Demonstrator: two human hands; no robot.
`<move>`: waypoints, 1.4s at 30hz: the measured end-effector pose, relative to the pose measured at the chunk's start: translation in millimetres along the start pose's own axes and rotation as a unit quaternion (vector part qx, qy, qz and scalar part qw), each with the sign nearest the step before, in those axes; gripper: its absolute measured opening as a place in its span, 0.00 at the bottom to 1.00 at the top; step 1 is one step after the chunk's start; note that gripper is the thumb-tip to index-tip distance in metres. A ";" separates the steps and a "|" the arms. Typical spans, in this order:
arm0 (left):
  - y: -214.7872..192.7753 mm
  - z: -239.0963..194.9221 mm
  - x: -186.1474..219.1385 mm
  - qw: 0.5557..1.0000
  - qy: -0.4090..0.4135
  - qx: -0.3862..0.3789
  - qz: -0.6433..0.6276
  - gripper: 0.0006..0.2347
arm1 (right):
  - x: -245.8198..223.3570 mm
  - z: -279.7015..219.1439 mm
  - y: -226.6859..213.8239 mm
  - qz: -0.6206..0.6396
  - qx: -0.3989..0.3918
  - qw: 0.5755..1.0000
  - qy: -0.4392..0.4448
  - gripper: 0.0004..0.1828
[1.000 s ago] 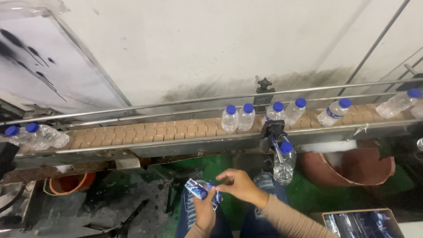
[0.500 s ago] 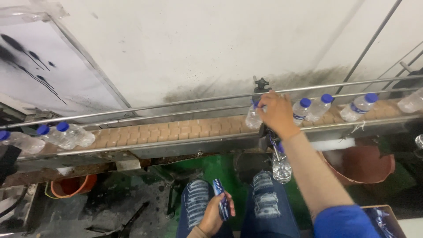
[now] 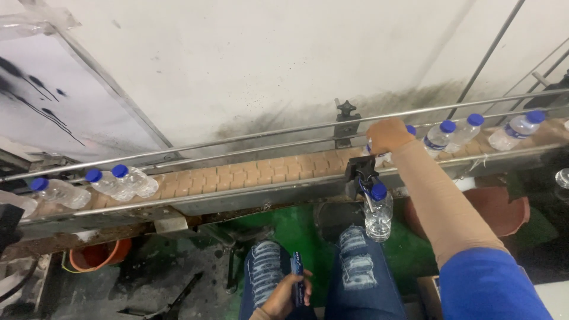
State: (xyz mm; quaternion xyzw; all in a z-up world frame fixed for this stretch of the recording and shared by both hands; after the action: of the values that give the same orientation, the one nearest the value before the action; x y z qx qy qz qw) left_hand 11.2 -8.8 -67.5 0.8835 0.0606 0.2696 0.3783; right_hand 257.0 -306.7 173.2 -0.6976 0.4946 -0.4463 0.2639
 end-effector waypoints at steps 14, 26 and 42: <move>-9.8 -3.6 -8.0 0.996 -0.073 0.050 -0.034 0.12 | -79.8 -68.5 -22.3 0.285 0.095 0.951 -0.079 0.20; -20.2 2.5 -11.8 0.998 -0.023 0.036 -0.050 0.07 | -79.2 -32.7 8.4 0.281 0.095 0.951 -0.090 0.19; -20.4 0.6 -11.8 0.993 -0.057 0.035 -0.094 0.20 | -78.1 -56.0 -9.1 0.278 0.056 0.959 -0.030 0.29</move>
State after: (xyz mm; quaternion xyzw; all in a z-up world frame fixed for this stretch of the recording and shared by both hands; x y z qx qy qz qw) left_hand 3.5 1.5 -87.2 0.9007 0.1309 0.1799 0.3731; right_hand 202.8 -226.9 178.2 -0.5299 0.6351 -0.3614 0.4305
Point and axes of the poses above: each hand's wrist, its own z-axis towards the middle knuckle, its own y-axis out of the palm, x = y × z, the point moved 3 cm from there along z, towards the middle knuckle, and after that the axes turned 1 degree about -x, right-handed, at the moved point
